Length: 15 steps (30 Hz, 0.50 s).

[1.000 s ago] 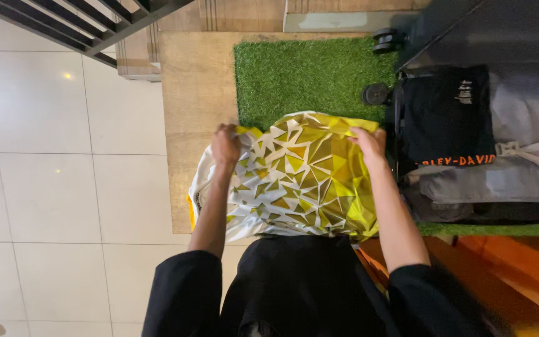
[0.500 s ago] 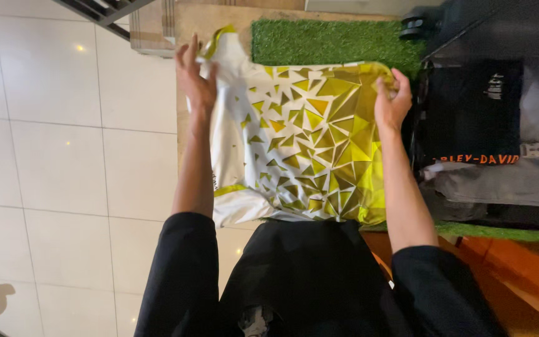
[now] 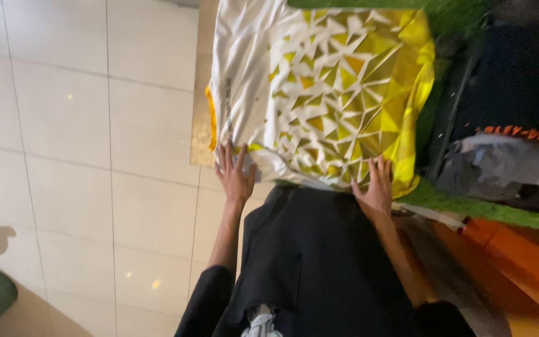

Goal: The person folds a black t-shirt and a white and yellow patterned shirt by hand before placing them into an open suitcase on the floor.

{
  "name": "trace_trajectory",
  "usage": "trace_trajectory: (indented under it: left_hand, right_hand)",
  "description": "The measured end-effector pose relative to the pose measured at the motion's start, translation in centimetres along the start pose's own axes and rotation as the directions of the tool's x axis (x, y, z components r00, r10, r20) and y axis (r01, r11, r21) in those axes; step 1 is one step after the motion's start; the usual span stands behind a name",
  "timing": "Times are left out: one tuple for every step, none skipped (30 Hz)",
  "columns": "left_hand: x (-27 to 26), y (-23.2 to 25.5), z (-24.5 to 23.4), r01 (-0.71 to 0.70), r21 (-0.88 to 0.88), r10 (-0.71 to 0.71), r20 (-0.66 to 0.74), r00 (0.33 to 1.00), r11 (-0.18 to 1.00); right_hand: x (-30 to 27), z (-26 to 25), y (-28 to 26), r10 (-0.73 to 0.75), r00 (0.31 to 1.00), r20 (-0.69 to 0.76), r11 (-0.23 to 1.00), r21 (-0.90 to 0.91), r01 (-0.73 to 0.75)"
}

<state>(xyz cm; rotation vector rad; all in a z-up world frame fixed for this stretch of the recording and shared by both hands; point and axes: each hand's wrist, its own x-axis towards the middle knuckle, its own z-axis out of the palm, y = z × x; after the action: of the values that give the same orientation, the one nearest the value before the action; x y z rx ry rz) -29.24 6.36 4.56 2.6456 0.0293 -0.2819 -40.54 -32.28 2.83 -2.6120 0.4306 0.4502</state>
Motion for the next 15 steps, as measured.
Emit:
trace_trajectory:
  left_hand:
    - [-0.5,-0.7,0.2,-0.014,-0.004,0.014,-0.02,1.0,1.0]
    - [-0.5,-1.3,0.4,-0.029,-0.007,0.028,-0.04,0.999,1.0]
    - [-0.2,-1.7,0.5,-0.051,-0.011,0.05,-0.064,0.997,0.999]
    - [0.0,-2.1,0.2,-0.049,-0.022,0.048,-0.055,0.997,0.999]
    - [0.3,-2.3,0.1,-0.054,-0.039,0.052,-0.044,0.998,0.998]
    - [0.3,-2.5,-0.1,-0.059,-0.055,0.057,-0.033,0.998,0.997]
    - [0.4,-2.7,-0.6,-0.103,-0.075,0.099,-0.055,0.994,0.992]
    - [0.5,-3.2,-1.2,-0.148,-0.095,0.141,-0.077,0.987,0.984]
    - [0.4,-3.7,-1.7,-0.196,-0.114,0.186,-0.095,0.978,0.974]
    - [0.1,-4.4,-2.2,-0.18,-0.2,0.16,-0.114,0.981,0.963]
    - [-0.3,-5.1,-2.6,-0.167,-0.289,0.137,-0.122,0.983,0.943]
    - [-0.7,-5.6,-2.7,-0.153,-0.376,0.113,-0.126,0.986,0.914]
    - [-1.4,-5.9,-2.8,-0.17,-0.373,0.124,-0.144,0.982,0.912]
    - [-2.5,-6.4,-3.0,-0.188,-0.371,0.136,-0.163,0.977,0.909]
    - [-3.6,-7.1,-3.5,-0.203,-0.364,0.143,-0.186,0.972,0.909]
  right_hand:
    - [-0.6,0.4,0.3,-0.038,0.999,-0.027,0.999,-0.016,0.038]
    - [-0.8,0.6,0.6,-0.076,0.996,-0.053,0.997,-0.032,0.075]
    - [-0.8,0.9,0.5,-0.114,0.99,-0.087,0.993,-0.049,0.11]
    - [-1.0,1.0,0.4,-0.121,0.988,-0.094,0.993,-0.024,0.12]
    - [-1.3,0.6,0.5,-0.123,0.987,-0.107,0.992,-0.003,0.123]
    - [-1.5,0.3,0.5,-0.124,0.985,-0.119,0.992,0.018,0.127]
    - [-1.7,0.3,0.3,-0.106,0.988,-0.11,0.994,-0.008,0.106]
    - [-1.9,0.3,0.1,-0.088,0.991,-0.101,0.996,-0.034,0.085]
    - [-2.3,0.2,0.1,-0.063,0.994,-0.094,0.997,-0.059,0.057]
    - [-2.5,0.3,0.0,-0.048,0.994,-0.094,0.999,-0.029,0.045]
    - [-3.2,0.4,-0.1,-0.023,0.995,-0.095,1.0,-0.001,0.023]
    - [-4.2,0.6,-0.2,0.002,0.995,-0.097,1.0,0.027,0.001]
    - [-5.0,0.7,-0.3,-0.029,0.989,-0.146,0.999,0.029,0.033]
    - [-5.9,0.7,-0.4,-0.06,0.979,-0.196,0.997,0.028,0.067]
    - [-6.4,1.1,-0.7,-0.097,0.965,-0.242,0.994,0.029,0.108]
